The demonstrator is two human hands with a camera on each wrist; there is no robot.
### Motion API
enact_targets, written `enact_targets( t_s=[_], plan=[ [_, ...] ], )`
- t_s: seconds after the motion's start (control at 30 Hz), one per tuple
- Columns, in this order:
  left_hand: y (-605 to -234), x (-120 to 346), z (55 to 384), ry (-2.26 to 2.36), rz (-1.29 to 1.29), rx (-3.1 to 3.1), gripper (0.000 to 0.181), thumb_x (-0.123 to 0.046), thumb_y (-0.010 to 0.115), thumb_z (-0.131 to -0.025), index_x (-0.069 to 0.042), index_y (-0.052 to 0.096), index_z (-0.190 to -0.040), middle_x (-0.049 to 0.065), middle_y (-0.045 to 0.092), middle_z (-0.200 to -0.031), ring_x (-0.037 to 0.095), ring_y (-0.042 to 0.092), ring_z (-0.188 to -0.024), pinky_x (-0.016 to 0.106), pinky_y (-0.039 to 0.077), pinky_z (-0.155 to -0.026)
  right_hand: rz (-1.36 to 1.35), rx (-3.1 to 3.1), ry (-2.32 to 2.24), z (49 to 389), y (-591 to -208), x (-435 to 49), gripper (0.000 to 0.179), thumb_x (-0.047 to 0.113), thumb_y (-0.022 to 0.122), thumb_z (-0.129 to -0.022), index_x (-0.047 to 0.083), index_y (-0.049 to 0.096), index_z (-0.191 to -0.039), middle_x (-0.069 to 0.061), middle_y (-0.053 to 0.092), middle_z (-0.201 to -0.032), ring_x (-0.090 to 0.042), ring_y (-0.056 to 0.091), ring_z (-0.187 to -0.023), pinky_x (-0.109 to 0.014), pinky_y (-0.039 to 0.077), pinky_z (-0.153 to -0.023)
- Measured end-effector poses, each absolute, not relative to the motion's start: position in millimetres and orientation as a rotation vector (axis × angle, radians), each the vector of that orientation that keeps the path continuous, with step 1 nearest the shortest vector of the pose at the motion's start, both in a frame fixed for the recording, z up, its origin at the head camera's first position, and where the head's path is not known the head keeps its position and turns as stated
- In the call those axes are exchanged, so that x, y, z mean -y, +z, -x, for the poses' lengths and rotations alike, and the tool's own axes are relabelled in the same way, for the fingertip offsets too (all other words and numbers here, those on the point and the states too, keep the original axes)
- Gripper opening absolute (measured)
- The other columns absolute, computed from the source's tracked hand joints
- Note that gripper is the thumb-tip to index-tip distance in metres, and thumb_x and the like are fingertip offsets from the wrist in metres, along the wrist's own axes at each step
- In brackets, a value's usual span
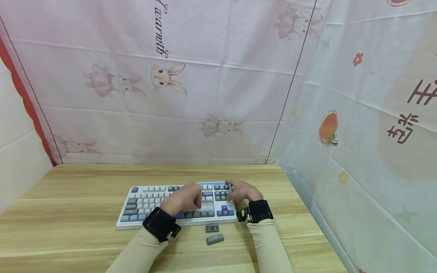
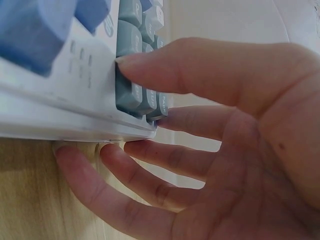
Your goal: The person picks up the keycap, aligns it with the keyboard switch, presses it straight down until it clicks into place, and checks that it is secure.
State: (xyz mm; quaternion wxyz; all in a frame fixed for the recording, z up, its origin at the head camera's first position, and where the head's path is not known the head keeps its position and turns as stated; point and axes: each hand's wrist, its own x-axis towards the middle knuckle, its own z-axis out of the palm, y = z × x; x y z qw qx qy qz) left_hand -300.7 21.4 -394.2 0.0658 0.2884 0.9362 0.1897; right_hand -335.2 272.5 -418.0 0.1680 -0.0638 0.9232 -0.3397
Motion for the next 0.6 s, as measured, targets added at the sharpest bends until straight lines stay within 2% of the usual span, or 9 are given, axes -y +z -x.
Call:
enact_targets(
  t_s=[0.17, 0.3, 0.6],
  plan=[
    [-396.0, -20.9, 301.1, 0.576, -0.882, -2.849, 0.020, 0.007, 0.080, -0.080, -0.013, 0.077, -0.079, -0.002, 0.067, -0.080, 0.013, 0.057, -0.069, 0.029, 0.050, -0.063, 0.193, -2.649, -0.930, 337.5, -418.4, -271.8, 0.078, 0.004, 0.076, -0.089, 0.004, 0.039, -0.158, -0.022, 0.051, -0.150, -0.028, 0.062, -0.116, -0.042, 0.060, -0.087],
    [-396.1, -21.6, 300.4, 0.568, -0.886, -2.875, 0.019, 0.005, 0.084, -0.077, -0.013, 0.077, -0.076, -0.003, 0.066, -0.075, 0.013, 0.057, -0.066, 0.028, 0.049, -0.060, 0.192, -2.642, -0.939, 337.3, -417.8, -271.7, 0.079, 0.003, 0.076, -0.089, 0.004, 0.039, -0.158, -0.023, 0.050, -0.150, -0.029, 0.063, -0.116, -0.041, 0.060, -0.084],
    [-394.8, -23.5, 297.7, 0.548, -0.855, -2.876, 0.024, 0.008, 0.081, -0.079, -0.012, 0.073, -0.069, -0.002, 0.062, -0.069, 0.013, 0.047, -0.061, 0.027, 0.040, -0.057, 0.191, -2.628, -0.958, 335.8, -417.8, -272.5, 0.079, 0.004, 0.076, -0.089, 0.004, 0.038, -0.158, -0.023, 0.051, -0.149, -0.031, 0.062, -0.119, -0.042, 0.060, -0.086]
  ],
)
